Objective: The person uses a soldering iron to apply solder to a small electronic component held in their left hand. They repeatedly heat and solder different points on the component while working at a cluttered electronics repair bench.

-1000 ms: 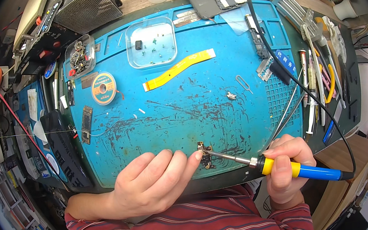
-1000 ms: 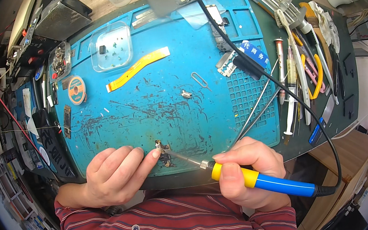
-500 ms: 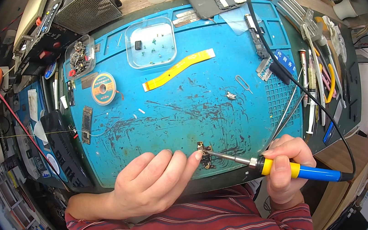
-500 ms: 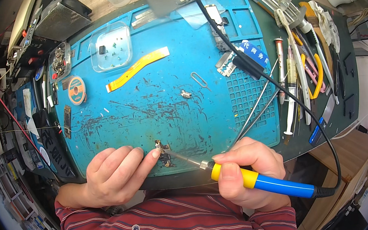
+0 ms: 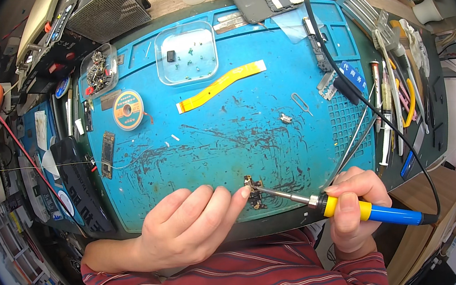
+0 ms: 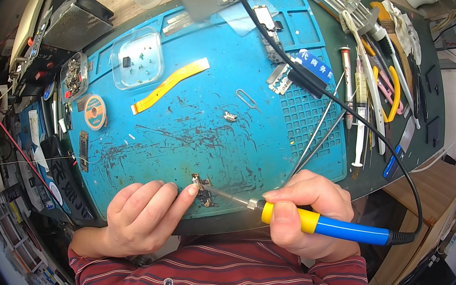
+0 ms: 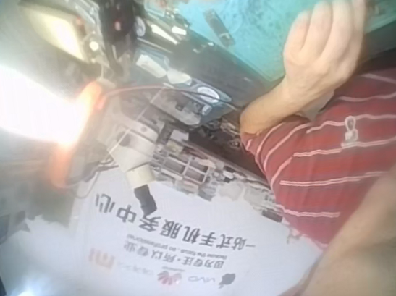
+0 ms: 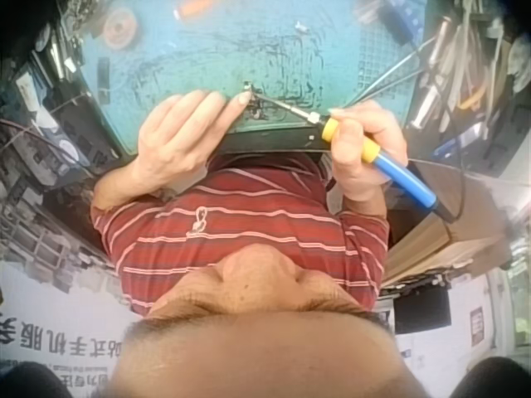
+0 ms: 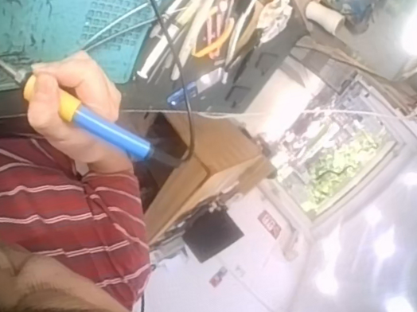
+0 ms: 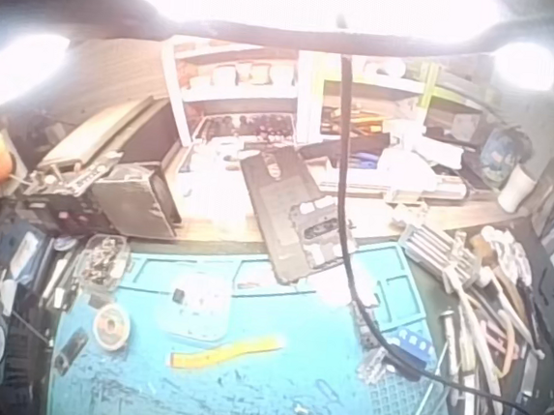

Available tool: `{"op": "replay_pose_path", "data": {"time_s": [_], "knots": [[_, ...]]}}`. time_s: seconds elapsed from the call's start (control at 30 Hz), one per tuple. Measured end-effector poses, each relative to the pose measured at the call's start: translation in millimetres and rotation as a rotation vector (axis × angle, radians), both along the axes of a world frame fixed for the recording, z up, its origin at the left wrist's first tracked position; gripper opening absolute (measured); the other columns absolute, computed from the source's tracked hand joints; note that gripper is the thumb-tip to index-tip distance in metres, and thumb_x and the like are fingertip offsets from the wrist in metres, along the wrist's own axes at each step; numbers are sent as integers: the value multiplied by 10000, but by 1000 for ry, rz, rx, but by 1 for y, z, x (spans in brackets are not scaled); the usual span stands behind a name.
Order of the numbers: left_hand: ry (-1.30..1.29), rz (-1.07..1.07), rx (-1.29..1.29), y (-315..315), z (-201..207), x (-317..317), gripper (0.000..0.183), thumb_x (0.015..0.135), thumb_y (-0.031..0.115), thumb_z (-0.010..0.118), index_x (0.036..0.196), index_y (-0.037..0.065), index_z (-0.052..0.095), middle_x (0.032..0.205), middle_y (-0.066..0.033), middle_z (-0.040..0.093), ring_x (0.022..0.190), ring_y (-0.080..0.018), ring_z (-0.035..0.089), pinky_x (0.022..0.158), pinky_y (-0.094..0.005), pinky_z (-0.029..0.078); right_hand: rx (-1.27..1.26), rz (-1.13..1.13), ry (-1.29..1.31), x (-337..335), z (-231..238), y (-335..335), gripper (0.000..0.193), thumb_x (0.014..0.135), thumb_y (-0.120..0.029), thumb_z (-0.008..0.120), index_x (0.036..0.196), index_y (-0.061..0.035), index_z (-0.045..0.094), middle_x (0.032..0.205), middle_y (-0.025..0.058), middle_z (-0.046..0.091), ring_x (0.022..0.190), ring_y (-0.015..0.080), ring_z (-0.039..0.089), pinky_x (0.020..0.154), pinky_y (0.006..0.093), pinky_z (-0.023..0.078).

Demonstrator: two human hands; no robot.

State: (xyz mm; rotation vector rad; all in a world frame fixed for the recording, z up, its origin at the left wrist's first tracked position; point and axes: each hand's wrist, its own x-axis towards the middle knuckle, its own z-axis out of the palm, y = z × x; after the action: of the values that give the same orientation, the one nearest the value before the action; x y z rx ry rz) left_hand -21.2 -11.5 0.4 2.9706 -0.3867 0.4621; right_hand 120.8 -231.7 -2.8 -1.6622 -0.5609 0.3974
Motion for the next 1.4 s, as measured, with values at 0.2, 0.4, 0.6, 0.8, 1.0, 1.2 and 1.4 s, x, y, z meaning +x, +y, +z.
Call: {"op": "replay_pose_path", "data": {"time_s": [0.2,0.4,0.6,0.8,1.0,1.2,1.4], "knots": [[-5,0,14,0,0,-1,287,756,103,734,1040,61,746,961,-21,591,855,-146,578,678,-259,443,41,1,20,0,-2,-3,109,851,-129,706,875,-32,662,676,70,632,583,124,597,538,256,469],[-14,-8,18,0,-1,-1,293,749,101,725,1039,64,748,964,-24,589,856,-147,579,685,-259,445,232,-20,-77,-6,-14,-6,163,887,-163,706,948,-24,647,648,22,576,524,119,535,495,266,406],[3,4,31,-1,-2,-3,388,710,78,676,1089,85,757,1008,-37,606,887,-171,582,703,-286,486,276,-37,-356,-16,-18,-7,255,929,-293,682,941,-42,640,616,-4,571,473,131,521,445,271,369],[-17,0,21,0,-2,-3,331,737,104,702,1062,65,745,973,-30,592,858,-150,582,689,-261,449,233,-14,-446,-19,-23,-4,227,930,-241,665,946,-16,638,618,4,564,469,130,506,426,268,371],[3,13,23,-2,-2,-4,392,707,87,676,1090,93,758,1010,-32,604,887,-170,580,711,-287,487,215,35,-440,-16,-23,-2,190,909,-187,672,946,-3,642,621,23,580,470,136,519,425,265,378],[4,10,19,-1,-1,-3,373,719,94,686,1086,84,752,1003,-29,599,881,-164,580,707,-279,474,200,27,-436,-16,-22,-1,169,892,-159,674,928,4,651,617,28,583,461,137,518,424,268,383],[-4,3,19,0,-1,-2,325,752,106,706,1072,67,741,984,-23,593,872,-148,581,696,-262,450,187,22,-428,-16,-21,-1,162,884,-154,675,905,5,655,609,30,580,457,140,519,419,267,385]]}}
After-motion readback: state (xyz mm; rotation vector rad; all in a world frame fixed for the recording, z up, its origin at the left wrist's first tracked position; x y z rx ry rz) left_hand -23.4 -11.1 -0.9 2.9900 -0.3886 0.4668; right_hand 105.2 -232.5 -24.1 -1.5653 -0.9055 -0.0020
